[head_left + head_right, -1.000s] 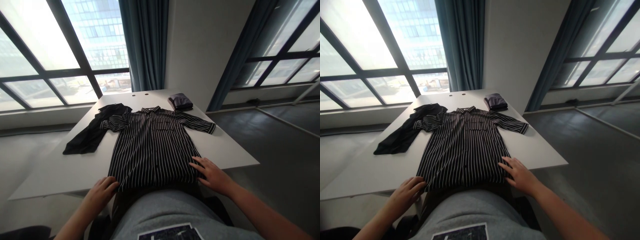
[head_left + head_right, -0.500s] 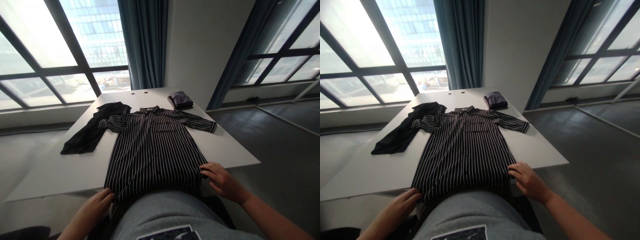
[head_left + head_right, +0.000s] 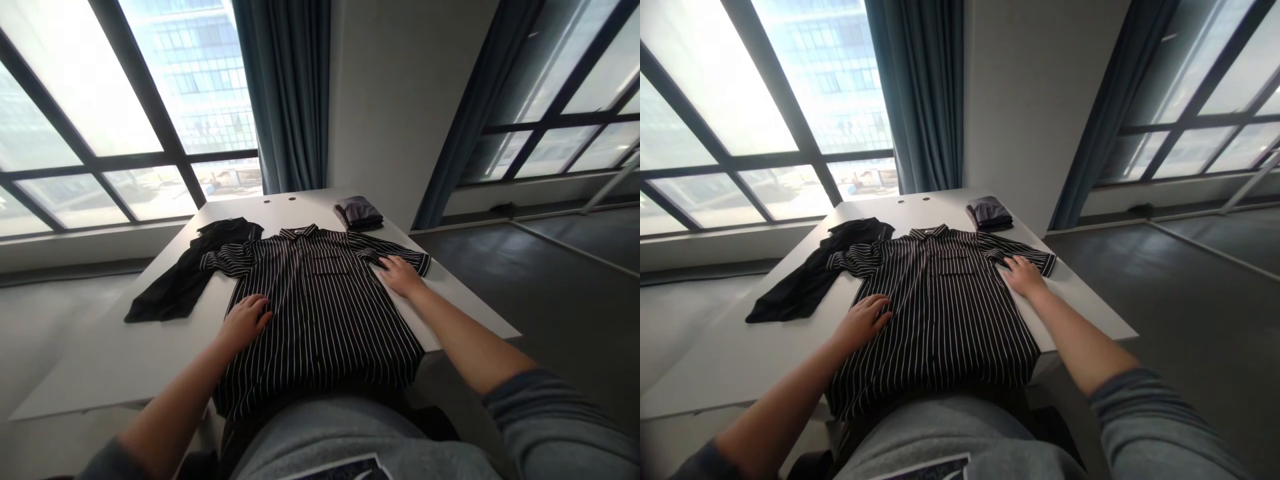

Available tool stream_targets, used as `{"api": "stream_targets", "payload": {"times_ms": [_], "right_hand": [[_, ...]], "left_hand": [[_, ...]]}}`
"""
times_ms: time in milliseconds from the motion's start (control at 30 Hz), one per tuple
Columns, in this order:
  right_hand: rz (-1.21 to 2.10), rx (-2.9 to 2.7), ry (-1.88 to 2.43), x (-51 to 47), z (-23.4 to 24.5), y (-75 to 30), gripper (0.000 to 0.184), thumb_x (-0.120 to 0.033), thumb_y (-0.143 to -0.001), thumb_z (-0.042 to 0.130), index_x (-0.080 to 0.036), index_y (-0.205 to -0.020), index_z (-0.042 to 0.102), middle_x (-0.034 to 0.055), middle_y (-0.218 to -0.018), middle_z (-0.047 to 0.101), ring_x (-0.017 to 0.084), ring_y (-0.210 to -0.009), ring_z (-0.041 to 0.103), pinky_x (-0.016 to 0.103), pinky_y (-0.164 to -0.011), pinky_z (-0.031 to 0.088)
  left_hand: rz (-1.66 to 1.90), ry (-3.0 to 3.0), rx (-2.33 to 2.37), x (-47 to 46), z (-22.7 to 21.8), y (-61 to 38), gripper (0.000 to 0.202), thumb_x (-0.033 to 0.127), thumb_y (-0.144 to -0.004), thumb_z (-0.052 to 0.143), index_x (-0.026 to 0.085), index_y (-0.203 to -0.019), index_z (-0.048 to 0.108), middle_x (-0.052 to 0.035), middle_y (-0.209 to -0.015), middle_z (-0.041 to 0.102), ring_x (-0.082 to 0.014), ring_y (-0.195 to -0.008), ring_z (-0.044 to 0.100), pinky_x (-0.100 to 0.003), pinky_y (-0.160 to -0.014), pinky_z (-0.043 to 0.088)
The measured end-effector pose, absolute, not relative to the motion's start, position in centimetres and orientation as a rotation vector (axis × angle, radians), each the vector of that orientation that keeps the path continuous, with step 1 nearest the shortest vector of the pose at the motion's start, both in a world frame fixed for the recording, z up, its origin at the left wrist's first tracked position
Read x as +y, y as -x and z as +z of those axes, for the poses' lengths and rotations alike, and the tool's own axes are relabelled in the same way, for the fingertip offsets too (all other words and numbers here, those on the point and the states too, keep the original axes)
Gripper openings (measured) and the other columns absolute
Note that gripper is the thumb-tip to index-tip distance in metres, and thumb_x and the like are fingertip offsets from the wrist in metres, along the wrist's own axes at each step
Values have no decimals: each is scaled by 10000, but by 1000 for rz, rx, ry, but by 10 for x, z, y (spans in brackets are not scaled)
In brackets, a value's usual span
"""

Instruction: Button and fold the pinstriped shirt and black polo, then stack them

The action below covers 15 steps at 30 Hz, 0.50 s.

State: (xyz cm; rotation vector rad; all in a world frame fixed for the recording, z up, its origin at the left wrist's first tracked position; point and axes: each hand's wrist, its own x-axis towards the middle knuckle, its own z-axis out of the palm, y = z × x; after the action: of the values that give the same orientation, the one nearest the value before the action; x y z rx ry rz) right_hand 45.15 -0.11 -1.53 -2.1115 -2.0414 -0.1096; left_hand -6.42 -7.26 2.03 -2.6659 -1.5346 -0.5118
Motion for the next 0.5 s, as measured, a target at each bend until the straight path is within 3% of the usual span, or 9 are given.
{"api": "stream_targets", "payload": {"times_ms": [67, 267, 500], "right_hand": [[-62, -1891, 2278, 24, -21, -476, 591, -421, -1068, 348, -119, -1546, 518, 220, -1597, 469, 353, -1489, 431, 538, -1210, 372], [28, -1744, 2456, 46, -53, -530, 641, -506, -1071, 248, -213, -1615, 420, 139, -1705, 325, 329, -1567, 308, 586, -1264, 229], [36, -1700, 2528, 46, -57, -545, 686, -535, -1074, 175, -211, -1648, 365, 134, -1725, 279, 335, -1586, 272, 562, -1278, 210]], "left_hand": [[-479, 2629, -1606, -39, 13, 57, 440, 389, -1024, 509, 179, -1392, 626, -137, -1482, 596, -309, -1372, 556, -487, -1184, 442], [-378, 2532, -1840, 26, -19, 65, 631, 498, -1032, 474, 203, -1589, 460, -149, -1685, 377, -360, -1577, 296, -536, -1262, 293], [-230, 2514, -2013, 28, -40, 67, 623, 558, -1050, 403, 306, -1619, 428, -94, -1728, 300, -362, -1608, 218, -571, -1274, 210]]}}
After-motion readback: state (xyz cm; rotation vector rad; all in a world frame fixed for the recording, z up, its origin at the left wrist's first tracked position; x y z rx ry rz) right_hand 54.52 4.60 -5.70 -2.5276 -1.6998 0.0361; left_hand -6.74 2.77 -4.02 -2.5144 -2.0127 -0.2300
